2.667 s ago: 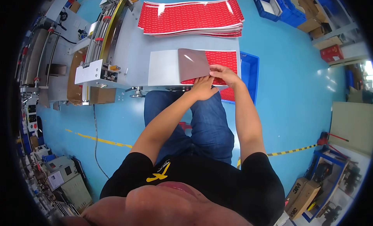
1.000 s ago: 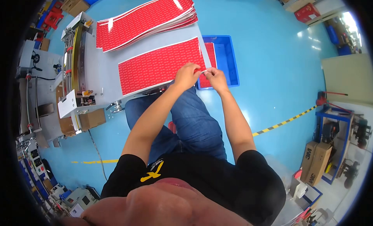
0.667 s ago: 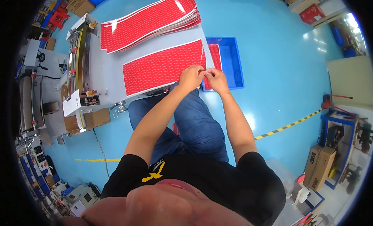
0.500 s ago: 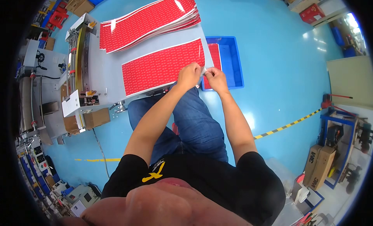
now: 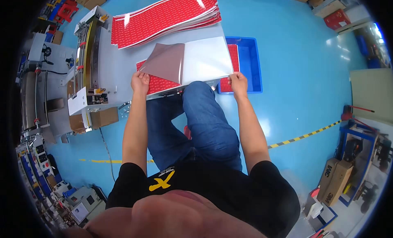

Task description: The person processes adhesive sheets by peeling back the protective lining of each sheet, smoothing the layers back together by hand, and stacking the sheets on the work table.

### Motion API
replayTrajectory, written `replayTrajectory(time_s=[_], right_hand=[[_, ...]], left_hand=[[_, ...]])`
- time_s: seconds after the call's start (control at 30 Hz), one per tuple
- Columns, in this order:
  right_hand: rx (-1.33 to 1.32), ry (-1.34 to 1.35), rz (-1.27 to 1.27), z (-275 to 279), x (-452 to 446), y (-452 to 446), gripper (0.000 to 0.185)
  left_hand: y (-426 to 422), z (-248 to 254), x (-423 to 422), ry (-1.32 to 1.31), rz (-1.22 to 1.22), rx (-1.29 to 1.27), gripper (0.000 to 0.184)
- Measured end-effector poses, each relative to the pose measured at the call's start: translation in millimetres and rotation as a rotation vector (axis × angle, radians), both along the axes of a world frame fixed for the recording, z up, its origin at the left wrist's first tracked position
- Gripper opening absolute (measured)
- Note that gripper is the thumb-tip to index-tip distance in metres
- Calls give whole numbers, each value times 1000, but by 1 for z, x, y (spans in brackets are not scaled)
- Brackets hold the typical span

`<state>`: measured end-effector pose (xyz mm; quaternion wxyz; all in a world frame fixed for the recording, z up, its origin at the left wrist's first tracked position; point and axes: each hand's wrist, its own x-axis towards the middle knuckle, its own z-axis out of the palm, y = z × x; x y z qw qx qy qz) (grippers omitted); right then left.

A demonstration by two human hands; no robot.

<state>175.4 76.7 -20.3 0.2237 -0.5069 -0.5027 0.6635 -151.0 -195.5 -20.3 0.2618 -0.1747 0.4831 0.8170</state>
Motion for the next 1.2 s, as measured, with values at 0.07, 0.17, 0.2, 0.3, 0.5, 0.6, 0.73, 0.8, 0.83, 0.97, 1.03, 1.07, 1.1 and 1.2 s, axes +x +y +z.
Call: replayTrajectory(time_s=[0.07, 0.17, 0.2, 0.3, 0.5, 0.6, 0.73, 0.8, 0.83, 0.97, 1.03, 1.07, 1.1, 1.2], right_hand=[[-12, -9, 5, 0, 2, 0, 8], [-21, -18, 20, 4, -1, 1, 9], [-19, -26, 30, 6, -1, 2, 10], [-27, -25, 67, 10, 0, 5, 11], [-37, 48, 76, 11, 7, 3, 18], [-3, 46, 38, 16, 16, 3, 22], [80, 90, -73, 31, 21, 0, 24], [169, 108, -82, 44, 17, -3, 25], [213, 113, -86, 50, 14, -7, 26], [493, 136, 299, 62, -26, -19, 31], [766, 29, 591, 64, -68, -30, 39], [978, -16, 741, 60, -88, -34, 44], [1089, -99, 817, 51, -110, -41, 50], [1285, -345, 990, 20, -141, -37, 64]], left_hand=[[-2, -10, 2, -34, 4, 66, 27], [17, -1, 18, -37, -57, 229, 32], [30, 8, 27, -32, -90, 294, 34], [73, 25, 57, 32, -329, 331, 49], [140, 33, 124, 339, -771, -77, 53], [152, 42, 139, 613, -955, -259, 53], [159, 51, 143, 753, -1161, -395, 58], [156, 37, 150, 1039, -1139, -568, 60], [149, 40, 147, 983, -1122, -441, 55], [95, 32, 105, 1503, -663, -794, 40], [60, 24, 82, 1558, -572, -1268, 59], [47, 12, 72, 1486, -564, -1430, 69], [37, 11, 62, 1389, -662, -1524, 74], [17, -3, 52, 1381, -701, -1571, 75]])
